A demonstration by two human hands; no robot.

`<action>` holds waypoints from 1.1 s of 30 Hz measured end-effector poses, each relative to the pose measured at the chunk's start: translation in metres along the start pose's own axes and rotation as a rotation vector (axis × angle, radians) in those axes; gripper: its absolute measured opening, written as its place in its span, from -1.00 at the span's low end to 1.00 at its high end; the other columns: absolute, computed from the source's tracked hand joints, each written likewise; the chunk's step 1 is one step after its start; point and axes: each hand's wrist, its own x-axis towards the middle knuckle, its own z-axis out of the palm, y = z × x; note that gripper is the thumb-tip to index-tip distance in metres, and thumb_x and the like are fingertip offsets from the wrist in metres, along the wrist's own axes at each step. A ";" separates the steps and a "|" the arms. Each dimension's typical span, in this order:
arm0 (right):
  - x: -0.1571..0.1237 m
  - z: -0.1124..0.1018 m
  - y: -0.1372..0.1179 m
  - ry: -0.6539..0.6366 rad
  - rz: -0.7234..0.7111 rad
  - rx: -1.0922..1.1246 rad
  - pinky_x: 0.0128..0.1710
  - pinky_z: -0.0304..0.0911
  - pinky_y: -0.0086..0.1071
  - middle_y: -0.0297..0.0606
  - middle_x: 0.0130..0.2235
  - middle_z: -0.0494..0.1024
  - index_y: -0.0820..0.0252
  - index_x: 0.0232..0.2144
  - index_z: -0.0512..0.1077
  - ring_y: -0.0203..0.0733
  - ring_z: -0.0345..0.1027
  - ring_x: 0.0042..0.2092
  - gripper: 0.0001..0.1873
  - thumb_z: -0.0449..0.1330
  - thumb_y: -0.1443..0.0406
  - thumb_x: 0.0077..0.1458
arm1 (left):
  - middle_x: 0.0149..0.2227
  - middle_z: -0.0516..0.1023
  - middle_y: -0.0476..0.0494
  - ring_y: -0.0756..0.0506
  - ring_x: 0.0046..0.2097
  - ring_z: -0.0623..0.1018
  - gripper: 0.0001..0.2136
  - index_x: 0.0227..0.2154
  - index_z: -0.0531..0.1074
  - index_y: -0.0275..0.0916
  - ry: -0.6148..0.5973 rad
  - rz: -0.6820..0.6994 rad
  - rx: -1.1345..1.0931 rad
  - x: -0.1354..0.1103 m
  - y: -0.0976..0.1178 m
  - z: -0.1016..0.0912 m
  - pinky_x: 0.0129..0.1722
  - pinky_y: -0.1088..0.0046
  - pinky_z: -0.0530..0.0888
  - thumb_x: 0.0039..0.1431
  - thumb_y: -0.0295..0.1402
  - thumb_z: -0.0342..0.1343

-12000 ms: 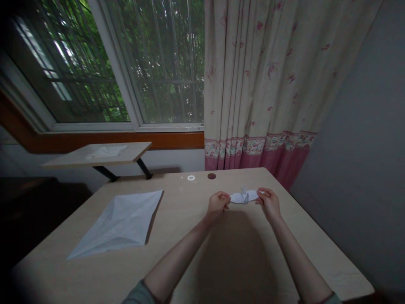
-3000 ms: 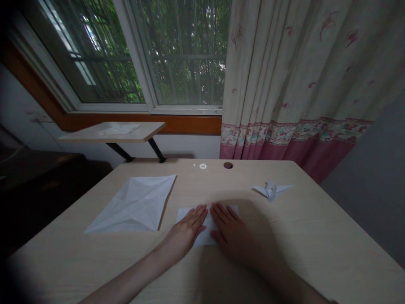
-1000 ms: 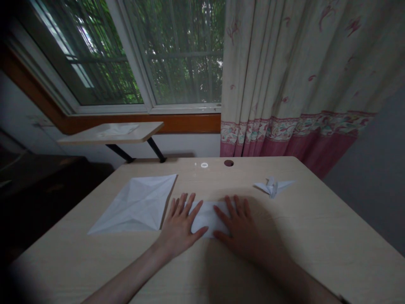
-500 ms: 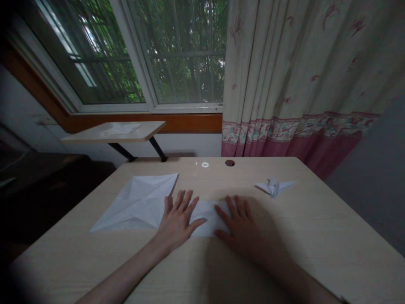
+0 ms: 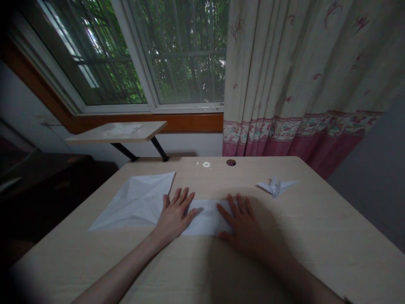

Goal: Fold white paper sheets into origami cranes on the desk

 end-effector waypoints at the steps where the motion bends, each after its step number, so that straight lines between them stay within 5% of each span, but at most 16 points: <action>1: 0.001 -0.001 0.001 0.004 -0.019 0.004 0.22 -0.10 0.38 -0.05 0.43 -0.06 -0.10 0.38 -0.01 0.43 -0.25 0.40 -0.17 0.04 -0.20 0.18 | 0.36 0.18 -0.28 -0.42 0.38 0.13 -0.43 0.28 0.25 -0.12 0.013 0.054 -0.009 0.000 -0.001 -0.001 0.24 -0.37 0.04 0.35 0.08 -0.14; 8: 0.007 -0.010 0.008 -0.024 -0.162 0.058 0.34 -0.17 0.15 -0.05 0.42 -0.01 0.13 0.41 -0.12 0.17 -0.23 0.42 -0.03 0.03 -0.23 0.17 | 0.36 0.16 -0.24 -0.20 0.39 0.14 -0.26 0.36 0.05 -0.19 -0.067 0.493 -0.126 -0.007 0.012 -0.011 0.36 0.08 0.11 0.27 0.15 -0.05; 11: 0.008 -0.011 0.010 -0.066 -0.175 0.092 0.34 -0.12 0.06 -0.02 0.41 0.02 0.19 0.41 -0.13 0.10 -0.14 0.41 0.00 0.03 -0.24 0.16 | 0.35 0.19 -0.26 -0.21 0.37 0.19 -0.20 0.36 0.06 -0.22 -0.090 0.499 -0.165 -0.009 0.016 -0.008 0.34 0.10 0.17 0.21 0.18 0.01; 17: 0.010 -0.014 0.012 -0.086 -0.187 0.116 0.34 -0.08 0.04 0.00 0.39 0.06 0.20 0.39 -0.05 0.12 -0.06 0.39 0.00 0.05 -0.25 0.14 | 0.31 0.28 -0.17 -0.20 0.36 0.22 -0.40 0.27 0.25 -0.17 -0.083 0.490 -0.206 -0.009 0.014 -0.006 0.34 0.08 0.18 0.29 0.06 0.02; 25: 0.009 -0.017 0.017 -0.096 -0.217 0.132 0.34 -0.10 0.08 -0.02 0.39 0.08 0.19 0.39 -0.02 0.14 -0.08 0.40 0.00 0.07 -0.25 0.13 | 0.06 0.58 -0.07 -0.10 0.12 0.53 -0.65 0.02 0.51 -0.12 0.067 0.597 -0.256 -0.007 0.015 -0.008 0.23 0.21 0.36 0.36 -0.08 0.01; 33: 0.011 -0.041 0.009 -0.087 -0.230 0.167 0.32 0.01 0.01 -0.24 0.25 0.39 0.04 0.23 0.33 -0.02 0.14 0.32 -0.47 0.07 0.03 0.29 | -0.18 0.68 0.00 0.00 -0.18 0.63 -0.76 -0.19 0.58 -0.16 0.321 0.723 -0.227 -0.005 0.016 -0.009 -0.01 0.37 0.50 0.41 -0.26 0.00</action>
